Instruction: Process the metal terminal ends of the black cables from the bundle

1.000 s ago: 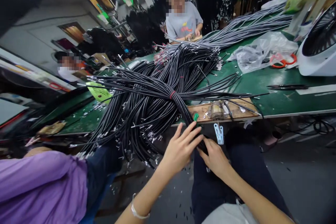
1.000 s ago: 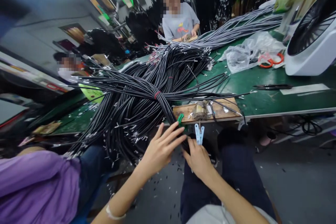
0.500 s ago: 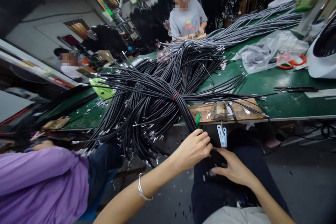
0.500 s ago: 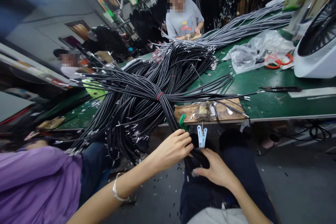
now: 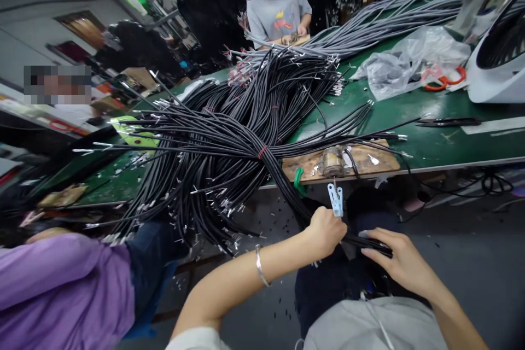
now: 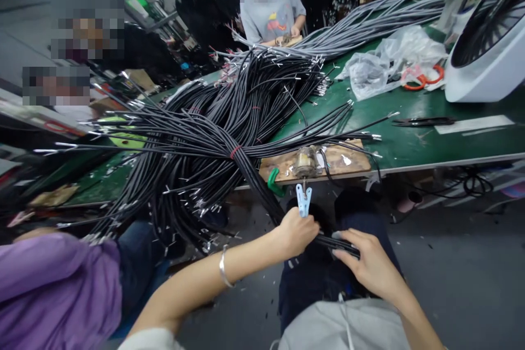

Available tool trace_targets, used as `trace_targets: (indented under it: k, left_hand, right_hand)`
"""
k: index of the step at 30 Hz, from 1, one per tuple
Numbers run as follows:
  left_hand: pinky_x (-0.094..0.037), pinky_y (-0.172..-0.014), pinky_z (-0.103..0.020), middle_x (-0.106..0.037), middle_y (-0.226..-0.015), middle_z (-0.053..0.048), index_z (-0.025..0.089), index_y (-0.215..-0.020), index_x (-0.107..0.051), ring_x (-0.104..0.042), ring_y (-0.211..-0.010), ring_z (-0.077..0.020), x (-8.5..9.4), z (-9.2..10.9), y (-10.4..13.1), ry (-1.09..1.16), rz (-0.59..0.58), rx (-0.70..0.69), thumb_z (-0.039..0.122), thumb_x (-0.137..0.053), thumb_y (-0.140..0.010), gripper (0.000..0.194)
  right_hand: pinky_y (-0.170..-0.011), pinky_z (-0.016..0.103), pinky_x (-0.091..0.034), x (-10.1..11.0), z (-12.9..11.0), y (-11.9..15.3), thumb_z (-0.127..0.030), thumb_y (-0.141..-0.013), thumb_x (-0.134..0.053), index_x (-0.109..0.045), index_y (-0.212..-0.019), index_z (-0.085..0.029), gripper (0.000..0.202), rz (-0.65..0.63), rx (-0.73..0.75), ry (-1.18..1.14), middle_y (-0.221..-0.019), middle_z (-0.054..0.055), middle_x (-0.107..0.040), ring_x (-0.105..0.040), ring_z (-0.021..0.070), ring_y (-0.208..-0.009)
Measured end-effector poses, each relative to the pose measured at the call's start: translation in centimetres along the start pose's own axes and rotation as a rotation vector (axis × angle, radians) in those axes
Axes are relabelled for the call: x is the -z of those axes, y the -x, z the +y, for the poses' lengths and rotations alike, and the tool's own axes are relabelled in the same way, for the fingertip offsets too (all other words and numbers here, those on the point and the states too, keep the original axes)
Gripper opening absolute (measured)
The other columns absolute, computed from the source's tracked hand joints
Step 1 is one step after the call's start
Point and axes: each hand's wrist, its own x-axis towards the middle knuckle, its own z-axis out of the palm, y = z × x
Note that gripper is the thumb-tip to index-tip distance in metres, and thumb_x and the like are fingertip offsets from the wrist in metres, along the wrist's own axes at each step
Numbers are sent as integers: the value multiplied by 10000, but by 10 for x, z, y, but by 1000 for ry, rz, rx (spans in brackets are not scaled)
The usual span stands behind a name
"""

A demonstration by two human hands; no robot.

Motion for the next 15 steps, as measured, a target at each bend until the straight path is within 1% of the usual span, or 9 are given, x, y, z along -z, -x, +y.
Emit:
trace_targets:
  k: [2, 4, 6, 8, 11, 12, 13, 14, 15]
  left_hand:
    - [-467, -539, -314, -713, -756, -135, 102, -804, -697, -685, -693, -263, 2, 5, -10, 34, -77, -52, 232, -745, -669, 194]
    - [-471, -510, -305, -718, -743, -123, 120, -798, -703, -691, -669, -258, 6, 8, -16, 68, -133, -118, 354, -707, -715, 249]
    - [-487, -536, -301, -717, -731, -108, 141, -785, -698, -696, -676, -245, 11, 9, -13, 93, -130, -176, 353, -646, -778, 219]
    - [-504, -587, -305, -716, -754, -94, 148, -835, -676, -696, -697, -231, 16, 11, -2, 101, -21, -207, 273, -590, -819, 153]
    - [-499, -582, -296, -701, -789, -63, 160, -933, -618, -675, -705, -211, 15, 18, 27, 127, 235, -178, 229, -548, -829, 143]
    - [-491, -570, -289, -691, -776, -51, 168, -951, -605, -665, -702, -205, 12, 20, 37, 170, 310, -156, 242, -547, -828, 154]
    - [-485, -571, -282, -678, -750, -38, 173, -970, -596, -654, -684, -194, 7, 22, 47, 252, 393, -126, 252, -540, -832, 168]
    - [-481, -574, -268, -666, -730, -27, 174, -985, -589, -641, -656, -174, 0, 23, 55, 393, 491, -85, 266, -523, -847, 178]
    - [-474, -566, -252, -651, -701, -18, 172, -962, -588, -621, -613, -150, -8, 22, 61, 578, 625, 2, 271, -500, -869, 162]
  right_hand:
    - [-872, 359, -534, 0, -3, 6, -340, -842, -614, -697, -1052, -191, 271, 20, -42, -31, -1077, 99, -715, -671, 263, -985]
    - [-885, 376, -535, 2, -2, 13, -373, -815, -643, -706, -1051, -204, 297, 31, -92, -72, -1085, 96, -716, -671, 273, -991]
    - [-875, 384, -545, 9, 2, 23, -421, -769, -692, -715, -1048, -223, 343, 41, -144, -159, -1093, 100, -716, -675, 288, -988]
    - [-814, 380, -572, 21, 9, 31, -516, -716, -717, -709, -1081, -239, 458, 20, -158, -358, -1075, 115, -722, -693, 301, -937]
    - [-607, 352, -590, 38, 19, 35, -701, -687, -618, -691, -1125, -264, 623, -56, -45, -751, -920, 121, -742, -705, 280, -729]
    - [-553, 340, -577, 41, 20, 34, -724, -700, -579, -699, -1105, -269, 621, -37, 2, -821, -844, 112, -737, -689, 264, -664]
    - [-520, 325, -563, 41, 18, 32, -708, -727, -565, -714, -1064, -272, 571, 20, 28, -835, -774, 98, -724, -668, 243, -612]
    - [-511, 312, -554, 38, 14, 28, -658, -756, -580, -724, -1020, -270, 491, 104, 26, -798, -728, 85, -710, -651, 225, -583]
    - [-528, 304, -555, 33, 8, 24, -589, -777, -613, -732, -972, -263, 398, 191, 6, -721, -714, 77, -705, -645, 212, -579]
